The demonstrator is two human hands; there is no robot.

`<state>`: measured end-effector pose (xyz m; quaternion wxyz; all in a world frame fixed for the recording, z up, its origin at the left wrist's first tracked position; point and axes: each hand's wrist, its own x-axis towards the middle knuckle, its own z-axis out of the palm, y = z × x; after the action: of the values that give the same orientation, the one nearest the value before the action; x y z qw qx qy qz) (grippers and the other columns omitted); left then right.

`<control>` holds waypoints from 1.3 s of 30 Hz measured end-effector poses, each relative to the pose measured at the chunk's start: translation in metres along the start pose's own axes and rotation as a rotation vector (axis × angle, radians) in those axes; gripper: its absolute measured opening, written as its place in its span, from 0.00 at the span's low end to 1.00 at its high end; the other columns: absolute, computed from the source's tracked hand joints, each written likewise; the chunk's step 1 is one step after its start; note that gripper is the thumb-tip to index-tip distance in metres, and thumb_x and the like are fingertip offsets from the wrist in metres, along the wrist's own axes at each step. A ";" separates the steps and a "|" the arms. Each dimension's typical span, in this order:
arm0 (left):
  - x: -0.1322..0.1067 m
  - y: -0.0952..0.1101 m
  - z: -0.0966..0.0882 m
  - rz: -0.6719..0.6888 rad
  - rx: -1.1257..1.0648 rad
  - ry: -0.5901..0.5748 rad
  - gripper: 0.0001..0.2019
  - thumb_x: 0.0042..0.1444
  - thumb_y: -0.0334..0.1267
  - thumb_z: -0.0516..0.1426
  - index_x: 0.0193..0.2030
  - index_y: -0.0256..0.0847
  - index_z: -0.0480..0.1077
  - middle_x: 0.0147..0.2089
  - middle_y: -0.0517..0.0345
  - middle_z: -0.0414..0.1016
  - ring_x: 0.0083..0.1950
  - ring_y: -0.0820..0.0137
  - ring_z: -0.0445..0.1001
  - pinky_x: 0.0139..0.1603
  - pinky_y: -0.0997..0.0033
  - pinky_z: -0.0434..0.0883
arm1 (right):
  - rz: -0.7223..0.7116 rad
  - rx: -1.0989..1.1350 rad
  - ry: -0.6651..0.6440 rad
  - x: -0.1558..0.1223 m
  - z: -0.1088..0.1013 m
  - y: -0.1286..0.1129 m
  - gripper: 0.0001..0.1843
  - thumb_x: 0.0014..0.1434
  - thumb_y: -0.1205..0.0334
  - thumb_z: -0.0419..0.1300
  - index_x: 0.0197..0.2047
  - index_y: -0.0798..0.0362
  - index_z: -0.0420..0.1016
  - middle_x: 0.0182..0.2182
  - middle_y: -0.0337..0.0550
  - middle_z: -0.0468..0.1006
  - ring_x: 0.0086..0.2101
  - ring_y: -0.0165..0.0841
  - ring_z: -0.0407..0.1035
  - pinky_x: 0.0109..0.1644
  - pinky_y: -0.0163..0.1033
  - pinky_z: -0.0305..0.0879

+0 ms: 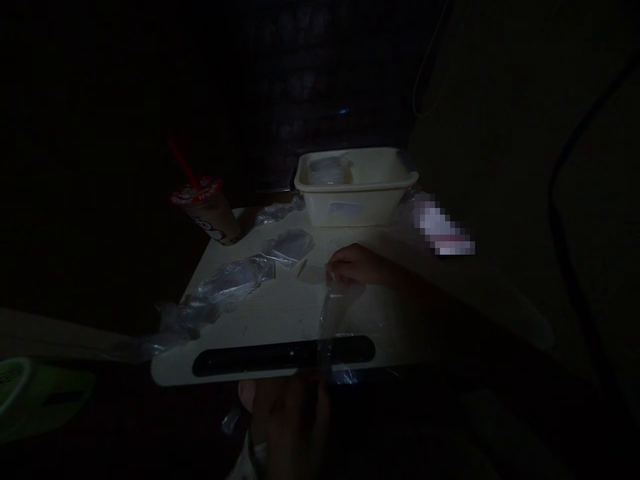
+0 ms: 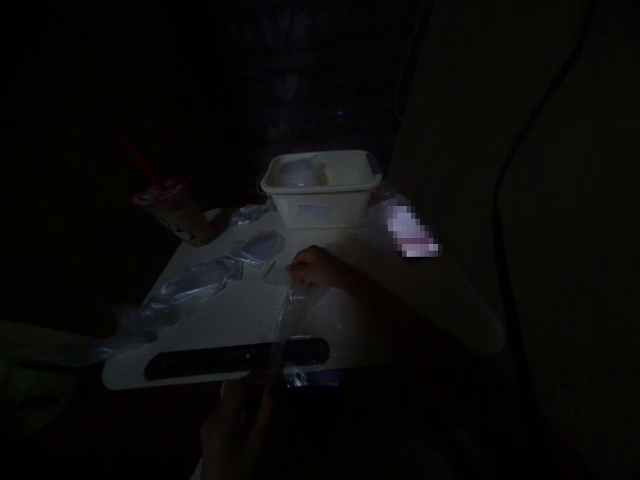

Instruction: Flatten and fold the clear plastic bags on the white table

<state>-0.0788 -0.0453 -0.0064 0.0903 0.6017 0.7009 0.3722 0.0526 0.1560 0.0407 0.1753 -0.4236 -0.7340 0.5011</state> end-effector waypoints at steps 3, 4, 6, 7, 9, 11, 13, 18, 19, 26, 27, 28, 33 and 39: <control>0.000 0.000 0.001 -0.021 0.020 0.006 0.10 0.46 0.45 0.53 0.31 0.42 0.68 0.25 0.58 0.74 0.20 0.72 0.72 0.17 0.78 0.68 | -0.009 -0.027 -0.069 0.006 0.007 -0.007 0.09 0.51 0.64 0.51 0.23 0.58 0.66 0.15 0.34 0.67 0.14 0.20 0.58 0.18 0.27 0.54; 0.000 -0.001 0.001 -0.025 0.026 0.007 0.10 0.46 0.45 0.53 0.31 0.42 0.68 0.25 0.58 0.74 0.20 0.72 0.72 0.17 0.78 0.68 | -0.030 -0.030 -0.085 0.009 0.010 -0.009 0.08 0.50 0.64 0.52 0.23 0.58 0.67 0.15 0.33 0.67 0.15 0.21 0.59 0.19 0.27 0.55; 0.000 -0.002 0.001 -0.026 0.034 0.009 0.10 0.47 0.44 0.53 0.32 0.42 0.67 0.25 0.59 0.74 0.22 0.72 0.72 0.19 0.78 0.68 | -0.057 -0.025 -0.112 0.014 0.017 -0.012 0.04 0.47 0.68 0.54 0.24 0.58 0.68 0.16 0.33 0.68 0.18 0.22 0.62 0.23 0.27 0.57; 0.000 -0.002 0.001 -0.023 0.037 0.008 0.10 0.47 0.44 0.52 0.33 0.42 0.67 0.26 0.59 0.74 0.23 0.72 0.73 0.21 0.77 0.69 | -0.053 -0.019 -0.124 0.017 0.019 -0.013 0.03 0.46 0.70 0.54 0.25 0.58 0.69 0.17 0.34 0.69 0.19 0.23 0.63 0.24 0.28 0.58; 0.000 -0.004 0.000 -0.012 0.043 0.006 0.10 0.48 0.44 0.52 0.33 0.42 0.68 0.25 0.59 0.74 0.24 0.72 0.73 0.23 0.76 0.70 | -0.034 -0.020 -0.140 0.021 0.024 -0.014 0.06 0.43 0.73 0.56 0.28 0.58 0.70 0.19 0.35 0.70 0.22 0.24 0.65 0.26 0.28 0.59; -0.001 -0.005 0.000 0.002 0.046 0.002 0.09 0.48 0.43 0.52 0.33 0.42 0.68 0.24 0.59 0.74 0.23 0.72 0.72 0.23 0.76 0.70 | -0.025 -0.043 -0.140 0.023 0.027 -0.014 0.09 0.42 0.74 0.57 0.31 0.58 0.70 0.22 0.36 0.71 0.23 0.24 0.65 0.26 0.29 0.59; -0.001 -0.007 0.000 0.020 0.046 0.000 0.09 0.48 0.42 0.52 0.33 0.42 0.68 0.24 0.59 0.73 0.22 0.73 0.72 0.21 0.77 0.69 | -0.047 -0.057 -0.133 0.024 0.028 -0.013 0.11 0.43 0.73 0.56 0.33 0.59 0.70 0.24 0.37 0.72 0.23 0.24 0.65 0.26 0.29 0.59; -0.001 -0.011 0.002 0.102 0.034 -0.008 0.08 0.49 0.39 0.51 0.35 0.42 0.68 0.25 0.59 0.73 0.23 0.72 0.72 0.24 0.75 0.70 | -0.166 -0.099 -0.095 0.025 0.030 -0.009 0.12 0.44 0.75 0.54 0.34 0.59 0.70 0.26 0.38 0.72 0.26 0.25 0.66 0.30 0.30 0.60; 0.000 -0.012 0.003 0.139 0.024 -0.012 0.08 0.50 0.38 0.51 0.36 0.42 0.68 0.27 0.59 0.74 0.25 0.72 0.72 0.27 0.75 0.70 | -0.175 -0.117 -0.081 0.025 0.030 -0.008 0.12 0.44 0.75 0.54 0.34 0.59 0.70 0.26 0.39 0.72 0.27 0.25 0.66 0.30 0.30 0.60; 0.005 -0.013 0.002 0.256 0.074 -0.031 0.08 0.53 0.34 0.48 0.36 0.41 0.66 0.28 0.58 0.74 0.27 0.73 0.72 0.29 0.75 0.69 | -0.211 -0.339 -0.030 0.019 0.031 -0.009 0.12 0.43 0.71 0.55 0.34 0.57 0.71 0.27 0.40 0.73 0.26 0.26 0.66 0.28 0.29 0.58; 0.006 -0.013 0.002 0.262 0.079 -0.023 0.08 0.53 0.35 0.48 0.36 0.40 0.66 0.28 0.58 0.74 0.27 0.73 0.72 0.29 0.75 0.68 | -0.220 -0.366 -0.022 0.018 0.030 -0.009 0.12 0.43 0.72 0.54 0.33 0.57 0.72 0.27 0.40 0.74 0.26 0.26 0.66 0.28 0.29 0.57; 0.007 -0.013 0.002 0.268 0.082 -0.013 0.08 0.53 0.35 0.47 0.35 0.40 0.66 0.28 0.58 0.74 0.27 0.73 0.72 0.29 0.75 0.68 | -0.223 -0.381 -0.009 0.018 0.030 -0.008 0.12 0.43 0.72 0.53 0.33 0.57 0.72 0.27 0.41 0.74 0.26 0.26 0.66 0.28 0.29 0.57; 0.011 -0.009 0.004 0.329 0.085 -0.032 0.09 0.53 0.33 0.47 0.39 0.39 0.65 0.31 0.57 0.74 0.30 0.73 0.72 0.31 0.76 0.68 | -0.214 -0.341 0.043 0.020 0.028 -0.003 0.11 0.44 0.71 0.52 0.32 0.58 0.71 0.27 0.42 0.74 0.27 0.27 0.67 0.29 0.30 0.58; 0.008 -0.010 0.001 0.288 0.092 -0.041 0.07 0.52 0.33 0.50 0.37 0.40 0.66 0.29 0.57 0.72 0.30 0.71 0.70 0.30 0.73 0.66 | -0.222 -0.373 0.066 0.019 0.029 -0.003 0.09 0.45 0.68 0.53 0.31 0.55 0.71 0.26 0.39 0.74 0.27 0.27 0.67 0.28 0.29 0.57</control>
<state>-0.0880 -0.0378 -0.0108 0.0224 0.7070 0.6216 0.3365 0.0202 0.1533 0.0274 0.1719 -0.3816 -0.8498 0.3204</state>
